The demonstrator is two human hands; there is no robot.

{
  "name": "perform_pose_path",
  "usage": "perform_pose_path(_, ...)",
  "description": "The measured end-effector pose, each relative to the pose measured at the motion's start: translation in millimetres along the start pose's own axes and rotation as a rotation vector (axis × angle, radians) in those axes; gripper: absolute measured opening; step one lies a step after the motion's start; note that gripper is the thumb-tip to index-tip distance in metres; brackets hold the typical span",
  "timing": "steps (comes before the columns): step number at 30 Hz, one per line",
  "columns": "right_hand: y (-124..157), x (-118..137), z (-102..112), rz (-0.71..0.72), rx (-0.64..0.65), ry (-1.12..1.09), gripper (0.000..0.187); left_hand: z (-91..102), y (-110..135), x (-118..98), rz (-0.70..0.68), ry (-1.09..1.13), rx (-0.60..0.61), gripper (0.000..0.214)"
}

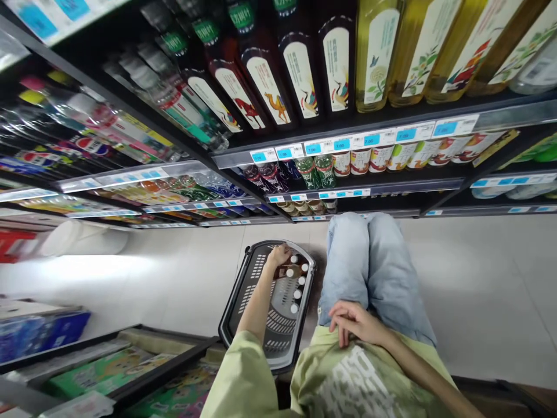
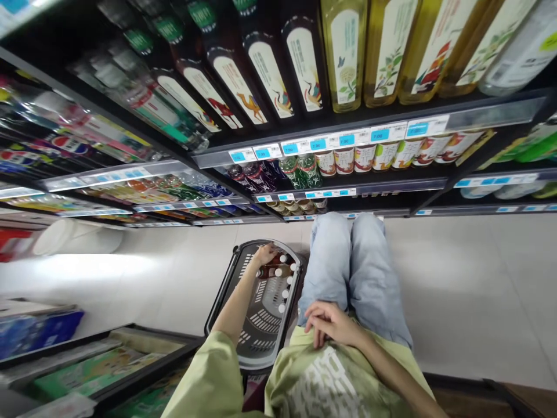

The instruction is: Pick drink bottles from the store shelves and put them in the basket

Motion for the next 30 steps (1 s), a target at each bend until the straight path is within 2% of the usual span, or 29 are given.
perform_pose_path(3, -3, -2, -1, 0.022, 0.011, -0.007, 0.052, 38.4, -3, -28, -0.075, 0.016, -0.131, 0.033)
perform_pose_path(5, -4, -4, -2, 0.032, 0.010, -0.013, 0.053, 70.6, -6, -49, -0.135, 0.030, -0.228, 0.039)
perform_pose_path(8, -4, -4, -3, 0.030, 0.007, -0.006, 0.052, 131.7, -11, -86, -0.278, 0.046, -0.426, 0.051)
perform_pose_path(11, -4, -4, -4, 0.023, 0.006, 0.001, 0.052, 196.8, -11, -129, -0.497, 0.027, -0.656, 0.060)
perform_pose_path(13, -4, -4, -4, 0.018, 0.009, 0.003, 0.051, 229.9, -16, -155, -0.553, -0.032, -0.713, 0.061)
perform_pose_path(15, -6, -6, -4, 0.018, 0.008, 0.000, 0.048, 253.8, -27, -175, -0.505, -0.120, -0.701, 0.057)
perform_pose_path(18, -10, -12, -4, 0.021, 0.018, -0.025, 0.045, 277.0, -46, -189, -0.328, -0.239, -0.626, 0.051)
perform_pose_path(20, -12, -16, -3, 0.020, 0.030, -0.054, 0.043, 288.1, -57, -193, -0.258, -0.268, -0.594, 0.050)
perform_pose_path(25, -15, -22, 1, -0.005, 0.035, -0.101, 0.037, 305.8, -83, -199, -0.227, -0.268, -0.556, 0.051)
perform_pose_path(30, -14, -20, 1, -0.004, 0.040, -0.115, 0.033, 307.2, -101, -193, -0.211, -0.257, -0.517, 0.052)
Point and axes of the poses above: each hand's wrist, its own y-axis away from the middle knuckle, its own z-axis out of the back of the hand, x = y × z, the point moved 7 cm from there along -y, towards the middle knuckle, and after that the axes turned 4 degrees about y, right-handed, at the moved point
